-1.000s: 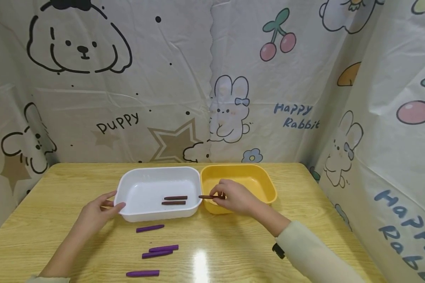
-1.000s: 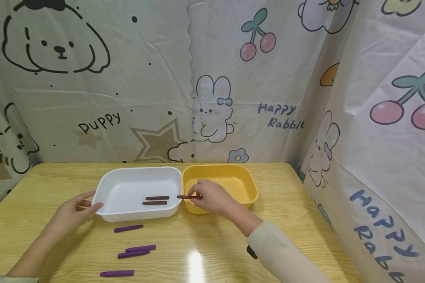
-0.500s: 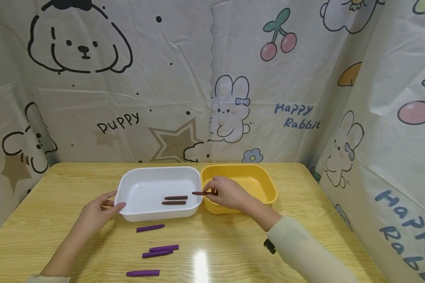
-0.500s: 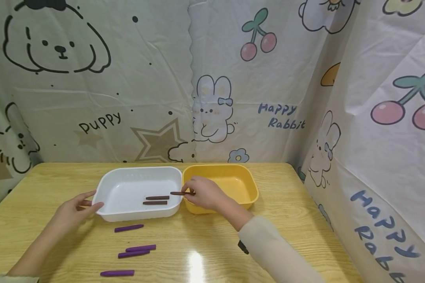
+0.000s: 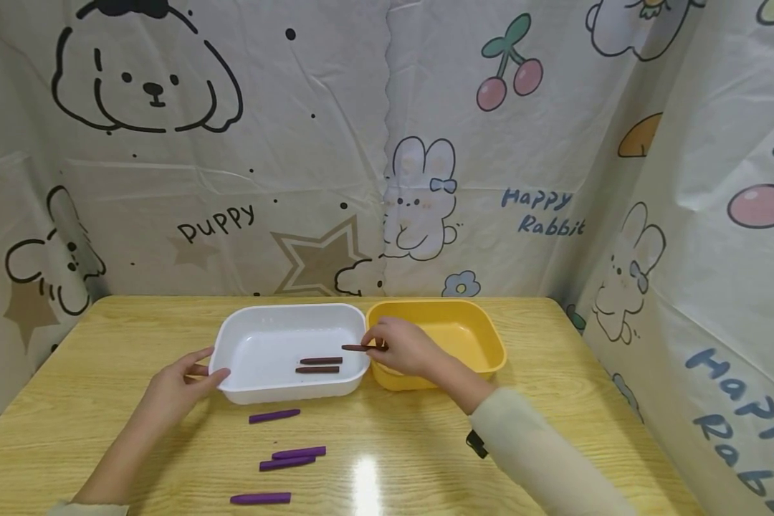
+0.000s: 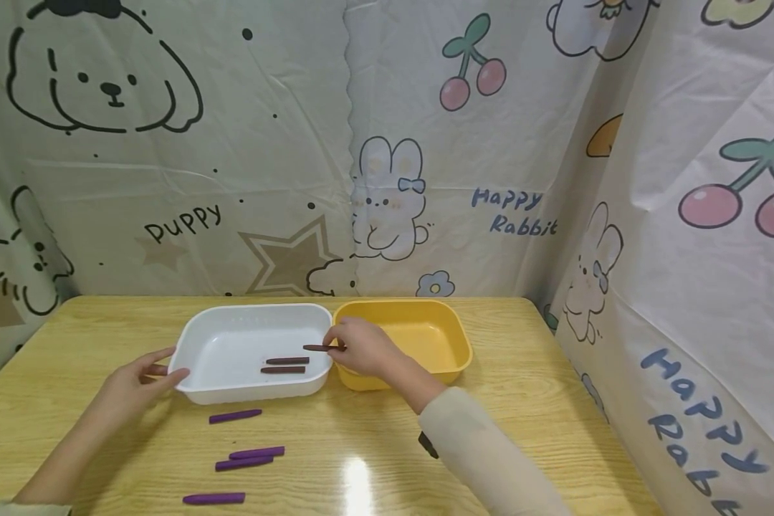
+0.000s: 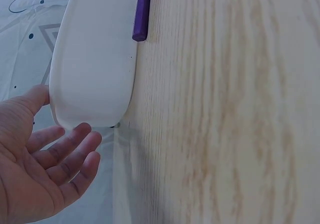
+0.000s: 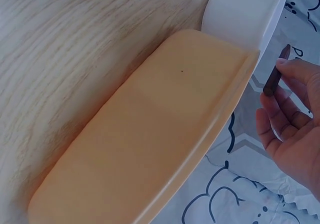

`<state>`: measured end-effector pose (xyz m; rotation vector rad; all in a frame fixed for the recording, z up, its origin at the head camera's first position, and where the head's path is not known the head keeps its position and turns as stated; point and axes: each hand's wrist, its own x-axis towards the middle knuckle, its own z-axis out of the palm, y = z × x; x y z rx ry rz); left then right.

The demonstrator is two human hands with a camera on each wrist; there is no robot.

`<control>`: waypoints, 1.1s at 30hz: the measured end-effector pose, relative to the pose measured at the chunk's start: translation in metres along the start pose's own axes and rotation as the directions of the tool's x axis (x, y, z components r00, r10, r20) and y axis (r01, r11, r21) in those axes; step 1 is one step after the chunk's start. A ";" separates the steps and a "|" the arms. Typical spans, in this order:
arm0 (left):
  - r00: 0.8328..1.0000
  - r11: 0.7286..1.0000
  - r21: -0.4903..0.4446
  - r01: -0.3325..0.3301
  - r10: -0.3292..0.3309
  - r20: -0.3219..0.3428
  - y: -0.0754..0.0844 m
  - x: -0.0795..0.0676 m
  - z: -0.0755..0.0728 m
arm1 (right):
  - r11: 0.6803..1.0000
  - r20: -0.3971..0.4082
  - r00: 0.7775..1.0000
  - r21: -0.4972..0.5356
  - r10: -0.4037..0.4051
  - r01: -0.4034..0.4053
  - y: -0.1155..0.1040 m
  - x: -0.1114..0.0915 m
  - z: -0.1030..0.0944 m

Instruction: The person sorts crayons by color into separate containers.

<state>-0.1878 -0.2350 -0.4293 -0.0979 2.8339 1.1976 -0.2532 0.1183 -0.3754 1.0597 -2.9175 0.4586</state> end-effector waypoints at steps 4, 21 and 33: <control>1.000 1.000 0.000 0.001 -0.001 0.002 0.000 0.000 0.000 | 1.000 0.015 1.000 -0.005 0.003 -0.003 -0.002 0.004 0.002; 1.000 1.000 -0.008 -0.007 0.007 -0.006 0.000 0.000 0.000 | 0.999 0.028 0.999 -0.028 -0.043 0.043 -0.013 0.022 0.010; 1.000 1.000 -0.013 -0.019 0.019 -0.014 -0.001 0.000 0.000 | 0.998 0.036 0.999 -0.064 -0.014 0.017 -0.018 0.040 0.023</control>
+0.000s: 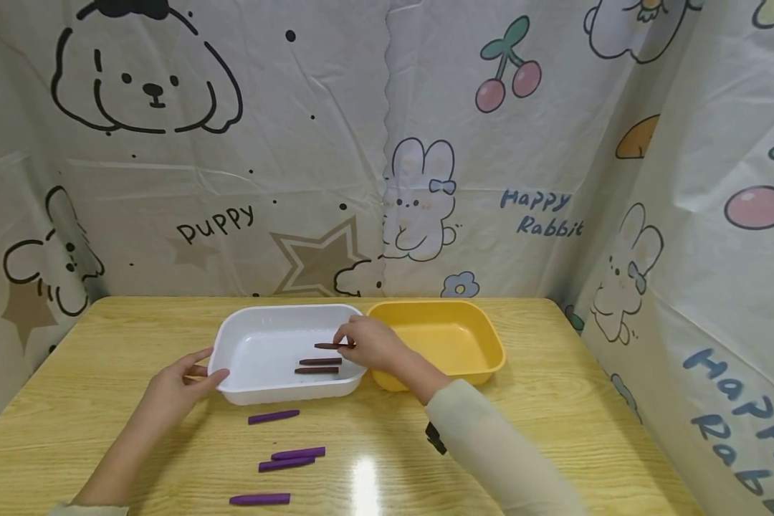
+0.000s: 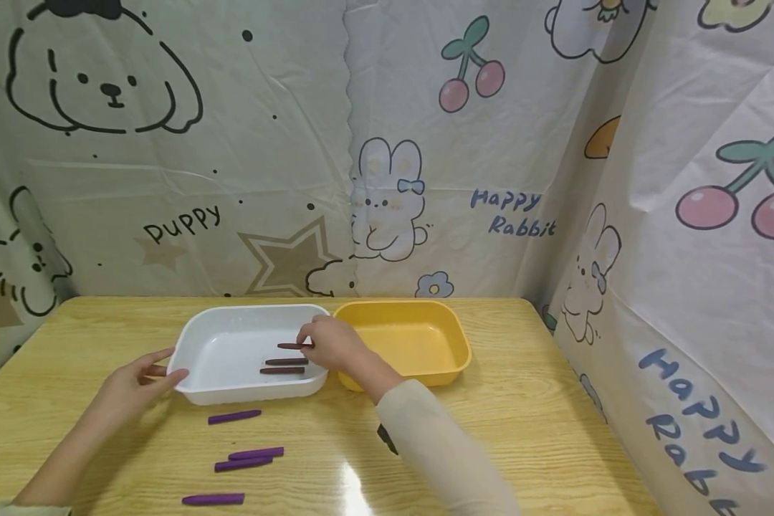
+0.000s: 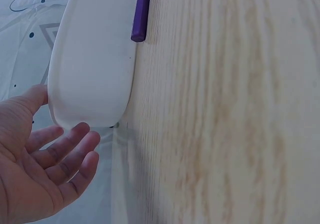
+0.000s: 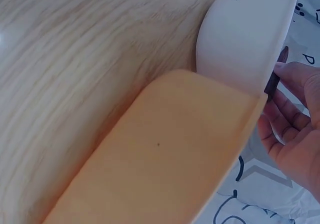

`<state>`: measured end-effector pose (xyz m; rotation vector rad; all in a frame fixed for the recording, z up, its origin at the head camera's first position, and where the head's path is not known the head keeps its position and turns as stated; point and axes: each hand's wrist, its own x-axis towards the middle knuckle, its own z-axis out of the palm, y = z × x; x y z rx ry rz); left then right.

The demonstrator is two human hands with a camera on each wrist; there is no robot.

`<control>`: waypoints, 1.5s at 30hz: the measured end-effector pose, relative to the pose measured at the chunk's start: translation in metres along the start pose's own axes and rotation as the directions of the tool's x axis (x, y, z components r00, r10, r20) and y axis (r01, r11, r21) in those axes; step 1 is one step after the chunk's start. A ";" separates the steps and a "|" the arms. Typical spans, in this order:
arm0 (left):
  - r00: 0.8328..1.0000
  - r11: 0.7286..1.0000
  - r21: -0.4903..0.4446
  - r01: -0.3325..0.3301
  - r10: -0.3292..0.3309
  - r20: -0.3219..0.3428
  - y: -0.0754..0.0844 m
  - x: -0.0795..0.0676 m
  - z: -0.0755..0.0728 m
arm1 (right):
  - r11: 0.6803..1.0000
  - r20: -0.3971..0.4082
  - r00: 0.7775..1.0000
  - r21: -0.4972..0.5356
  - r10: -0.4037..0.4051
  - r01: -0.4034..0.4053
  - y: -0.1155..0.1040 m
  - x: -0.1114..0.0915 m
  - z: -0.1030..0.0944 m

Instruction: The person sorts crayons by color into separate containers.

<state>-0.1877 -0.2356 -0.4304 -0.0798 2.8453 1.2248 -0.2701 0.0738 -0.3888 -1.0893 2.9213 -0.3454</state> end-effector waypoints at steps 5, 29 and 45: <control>1.000 1.000 0.005 0.021 -0.021 0.008 -0.001 0.000 0.001 | 0.999 0.021 0.999 -0.008 0.045 -0.044 -0.002 0.009 0.008; 1.000 1.000 -0.006 0.020 -0.020 0.000 -0.003 0.002 0.000 | 0.980 0.040 0.985 -0.116 0.166 -0.160 -0.013 0.031 0.036; 1.000 1.000 -0.014 0.015 -0.015 -0.002 -0.002 0.001 0.000 | 0.925 0.047 0.974 -0.326 0.221 -0.194 -0.018 0.036 0.045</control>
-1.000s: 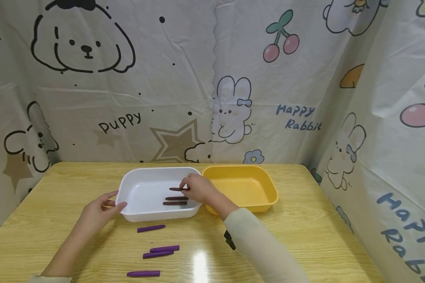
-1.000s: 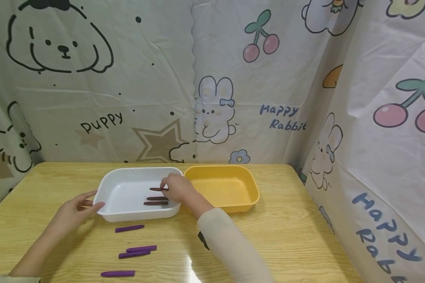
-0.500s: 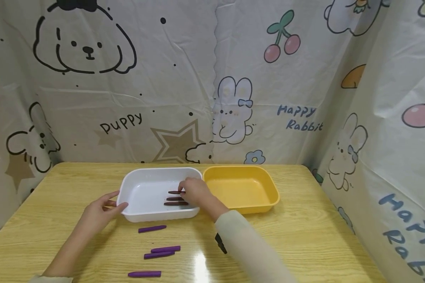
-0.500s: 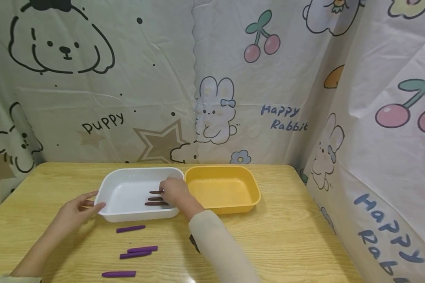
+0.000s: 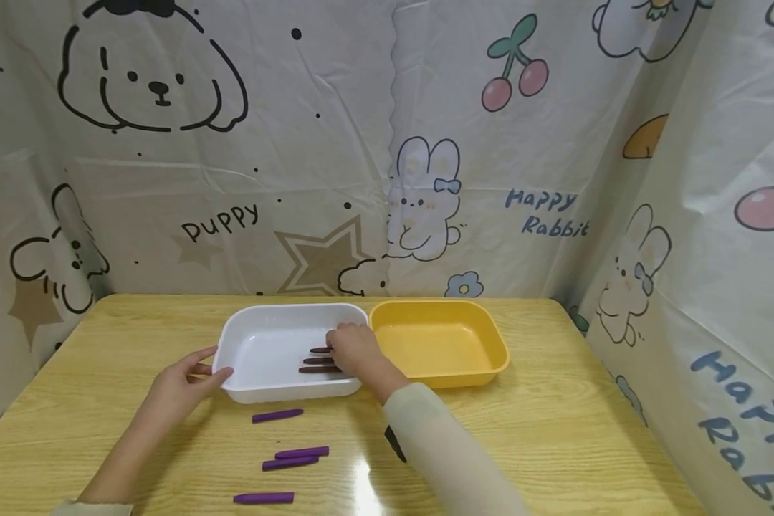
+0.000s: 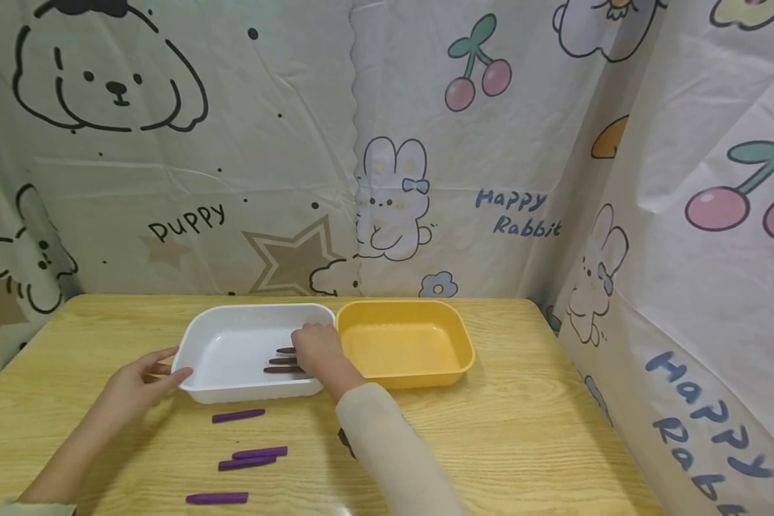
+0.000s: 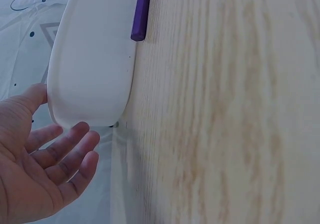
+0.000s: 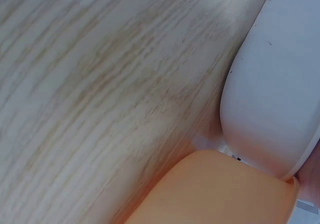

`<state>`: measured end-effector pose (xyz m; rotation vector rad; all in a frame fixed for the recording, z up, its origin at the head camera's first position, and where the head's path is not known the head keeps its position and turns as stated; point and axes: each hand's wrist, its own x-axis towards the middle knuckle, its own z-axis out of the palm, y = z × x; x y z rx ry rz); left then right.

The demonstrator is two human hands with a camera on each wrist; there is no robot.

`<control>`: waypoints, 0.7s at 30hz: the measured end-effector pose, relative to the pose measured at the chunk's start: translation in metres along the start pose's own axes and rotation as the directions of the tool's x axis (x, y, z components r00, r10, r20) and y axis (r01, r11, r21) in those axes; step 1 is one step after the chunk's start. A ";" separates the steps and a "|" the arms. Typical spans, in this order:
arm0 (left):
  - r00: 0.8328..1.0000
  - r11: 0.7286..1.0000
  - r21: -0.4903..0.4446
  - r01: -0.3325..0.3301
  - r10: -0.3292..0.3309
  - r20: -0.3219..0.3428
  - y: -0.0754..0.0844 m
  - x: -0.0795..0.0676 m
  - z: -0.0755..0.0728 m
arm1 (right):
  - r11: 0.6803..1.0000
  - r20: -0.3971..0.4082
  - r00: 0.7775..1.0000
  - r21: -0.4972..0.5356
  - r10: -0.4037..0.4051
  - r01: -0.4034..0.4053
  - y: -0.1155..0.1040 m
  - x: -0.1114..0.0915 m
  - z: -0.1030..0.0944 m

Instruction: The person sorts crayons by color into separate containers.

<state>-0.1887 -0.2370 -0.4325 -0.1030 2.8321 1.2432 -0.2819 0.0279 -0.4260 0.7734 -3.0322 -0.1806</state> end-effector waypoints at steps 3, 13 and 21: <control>1.000 1.000 -0.003 -0.003 0.003 0.000 -0.001 0.001 0.001 | 1.000 0.023 1.000 -0.029 0.008 -0.007 -0.001 0.002 0.002; 1.000 1.000 -0.013 0.002 -0.002 0.005 0.001 0.000 0.000 | 0.993 0.025 1.000 -0.119 -0.008 0.011 0.000 0.006 0.009; 1.000 1.000 -0.012 0.002 -0.002 0.004 0.001 -0.001 -0.001 | 0.990 0.040 0.999 -0.141 -0.024 0.030 0.000 0.007 0.010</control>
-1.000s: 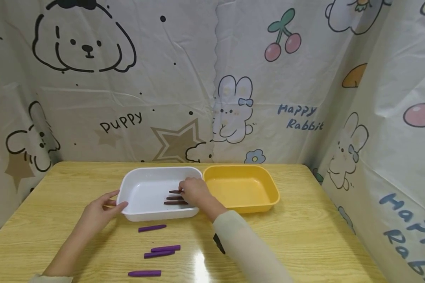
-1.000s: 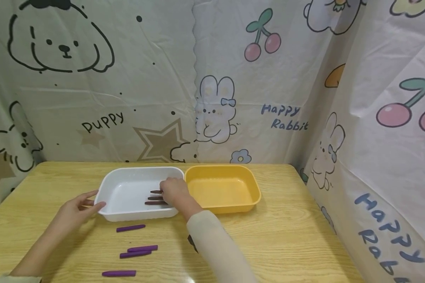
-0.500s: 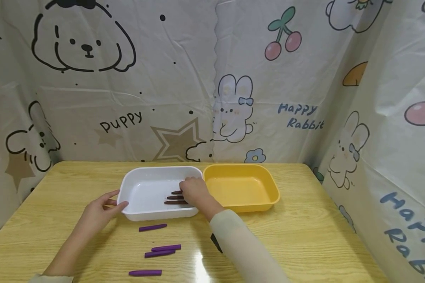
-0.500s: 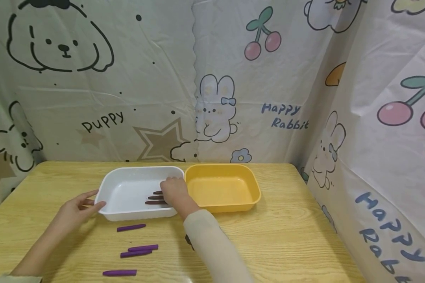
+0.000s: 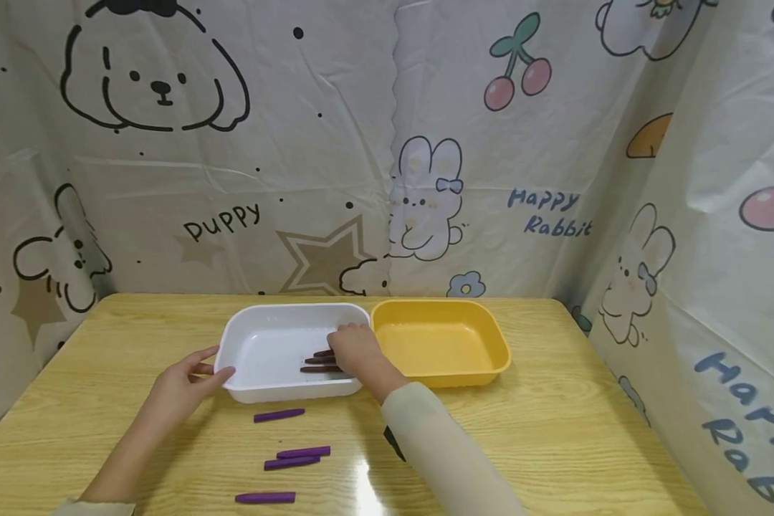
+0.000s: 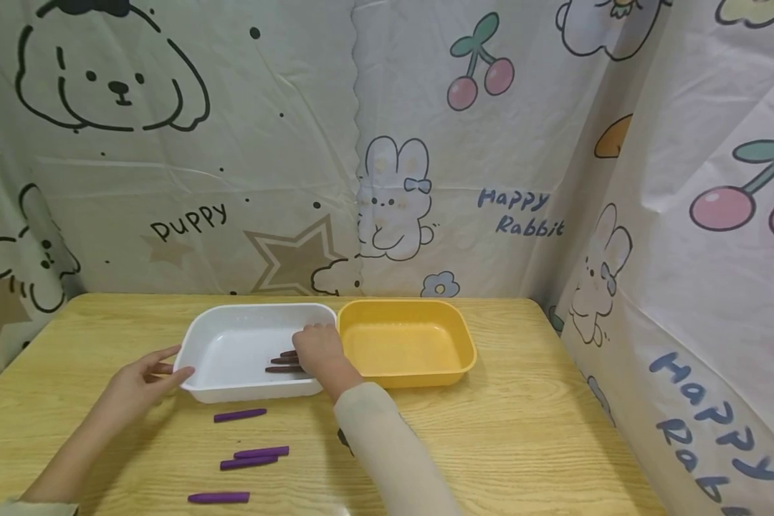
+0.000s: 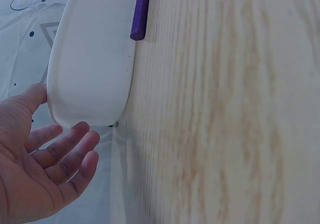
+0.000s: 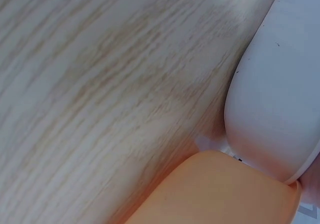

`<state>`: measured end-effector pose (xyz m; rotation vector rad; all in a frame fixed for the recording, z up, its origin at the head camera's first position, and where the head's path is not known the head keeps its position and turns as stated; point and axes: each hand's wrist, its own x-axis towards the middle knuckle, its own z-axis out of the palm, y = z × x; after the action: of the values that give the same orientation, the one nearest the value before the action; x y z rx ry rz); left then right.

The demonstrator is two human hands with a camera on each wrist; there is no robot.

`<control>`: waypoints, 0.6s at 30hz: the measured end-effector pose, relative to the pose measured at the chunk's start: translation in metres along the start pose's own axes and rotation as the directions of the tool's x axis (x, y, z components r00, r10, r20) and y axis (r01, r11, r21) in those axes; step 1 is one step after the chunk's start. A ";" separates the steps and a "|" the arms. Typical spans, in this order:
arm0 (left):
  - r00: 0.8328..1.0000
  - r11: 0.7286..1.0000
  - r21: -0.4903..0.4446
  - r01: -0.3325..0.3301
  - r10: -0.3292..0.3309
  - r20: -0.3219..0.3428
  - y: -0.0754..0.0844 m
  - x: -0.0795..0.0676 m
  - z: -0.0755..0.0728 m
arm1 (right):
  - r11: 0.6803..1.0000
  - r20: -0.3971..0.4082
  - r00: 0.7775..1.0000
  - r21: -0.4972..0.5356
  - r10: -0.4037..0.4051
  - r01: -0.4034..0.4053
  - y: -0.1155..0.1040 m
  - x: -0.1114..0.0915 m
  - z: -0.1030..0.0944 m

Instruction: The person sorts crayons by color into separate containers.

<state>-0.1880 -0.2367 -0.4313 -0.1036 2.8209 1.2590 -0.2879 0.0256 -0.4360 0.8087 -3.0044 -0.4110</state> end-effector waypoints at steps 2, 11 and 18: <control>1.000 1.000 0.002 0.006 -0.006 0.001 -0.001 0.000 0.000 | 1.000 0.001 1.000 0.000 -0.003 0.003 0.000 0.000 0.000; 1.000 1.000 0.008 0.012 -0.012 0.004 -0.002 0.002 0.000 | 1.000 -0.001 1.000 0.022 -0.002 0.002 0.000 -0.002 -0.002; 1.000 1.000 0.017 0.009 -0.009 0.002 -0.001 0.001 0.000 | 1.000 0.017 1.000 0.009 0.005 -0.005 -0.001 -0.002 -0.004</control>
<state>-0.1890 -0.2376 -0.4321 -0.1137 2.8260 1.2326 -0.2854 0.0249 -0.4324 0.8020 -3.0253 -0.4066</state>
